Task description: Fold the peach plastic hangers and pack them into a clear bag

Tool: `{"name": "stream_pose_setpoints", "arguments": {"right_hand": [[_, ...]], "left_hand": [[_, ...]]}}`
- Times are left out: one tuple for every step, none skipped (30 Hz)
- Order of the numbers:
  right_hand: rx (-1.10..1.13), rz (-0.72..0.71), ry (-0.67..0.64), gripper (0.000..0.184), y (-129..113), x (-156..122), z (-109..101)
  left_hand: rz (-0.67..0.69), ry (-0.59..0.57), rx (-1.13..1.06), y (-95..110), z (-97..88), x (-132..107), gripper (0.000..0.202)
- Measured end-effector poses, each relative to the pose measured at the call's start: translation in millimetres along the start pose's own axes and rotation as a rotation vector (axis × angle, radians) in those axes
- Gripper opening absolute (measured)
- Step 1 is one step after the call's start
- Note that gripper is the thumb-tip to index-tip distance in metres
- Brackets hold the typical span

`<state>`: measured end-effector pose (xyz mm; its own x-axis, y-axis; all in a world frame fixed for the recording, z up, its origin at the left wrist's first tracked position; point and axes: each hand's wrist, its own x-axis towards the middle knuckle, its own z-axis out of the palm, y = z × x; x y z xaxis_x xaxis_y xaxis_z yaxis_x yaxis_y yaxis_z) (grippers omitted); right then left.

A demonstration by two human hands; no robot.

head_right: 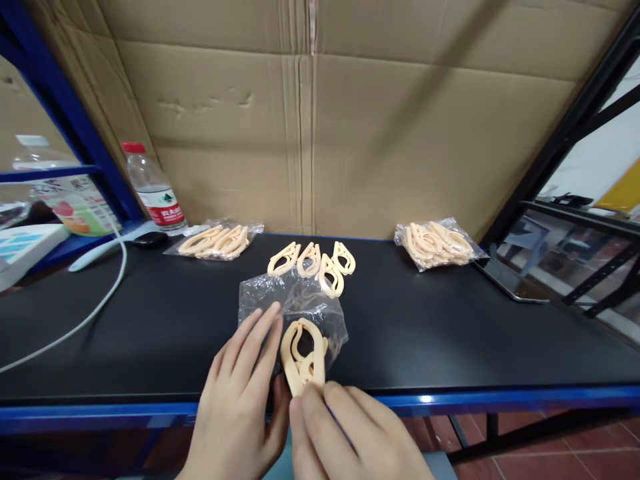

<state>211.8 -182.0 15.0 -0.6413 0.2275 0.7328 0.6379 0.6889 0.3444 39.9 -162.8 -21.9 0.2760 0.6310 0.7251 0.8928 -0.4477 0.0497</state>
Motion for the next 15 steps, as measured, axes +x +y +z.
{"name": "stream_pose_setpoints", "arguments": {"right_hand": [[-0.007,-0.009,0.017,0.033,0,5,4],[-0.012,-0.016,0.031,0.031,-1,9,8],[-0.012,-0.024,0.042,0.030,-1,13,13],[-0.009,-0.030,0.043,0.030,-2,17,18],[-0.008,-0.028,0.032,0.030,-2,19,23],[-0.014,-0.019,0.003,0.031,-3,22,28],[-0.028,-0.004,-0.036,0.031,-3,24,33],[-0.049,0.015,-0.083,0.031,-3,25,38],[-0.069,0.038,-0.131,0.030,-2,27,42],[-0.082,0.062,-0.177,0.029,-1,29,46],[-0.092,0.084,-0.220,0.027,1,31,50],[-0.099,0.105,-0.268,0.026,3,32,53],[-0.105,0.128,-0.319,0.024,5,34,57],[-0.110,0.153,-0.372,0.023,7,35,60],[-0.116,0.177,-0.421,0.022,8,36,64]], "left_hand": [[0.008,-0.003,-0.005,0,-0.4,0,0.057],[0.019,-0.006,-0.013,0,-0.7,0,0.057],[0.030,-0.005,-0.022,-1,-0.9,0,0.056],[0.034,-0.001,-0.032,-1,-0.9,0,0.056],[0.036,0.004,-0.039,-2,-0.8,1,0.056],[0.036,0.009,-0.046,-2,-0.5,1,0.056],[0.035,0.014,-0.050,-2,0.0,1,0.057],[0.032,0.018,-0.051,-2,0.4,0,0.059],[0.029,0.019,-0.049,-2,0.9,0,0.060],[0.027,0.022,-0.046,-2,1.3,0,0.063],[0.025,0.025,-0.043,-2,1.5,0,0.065],[0.022,0.024,-0.039,-1,1.6,0,0.067],[0.017,0.018,-0.037,-1,1.5,-1,0.070],[0.012,0.013,-0.034,0,1.4,-1,0.072],[0.008,0.008,-0.031,0,1.2,-1,0.074]]}}
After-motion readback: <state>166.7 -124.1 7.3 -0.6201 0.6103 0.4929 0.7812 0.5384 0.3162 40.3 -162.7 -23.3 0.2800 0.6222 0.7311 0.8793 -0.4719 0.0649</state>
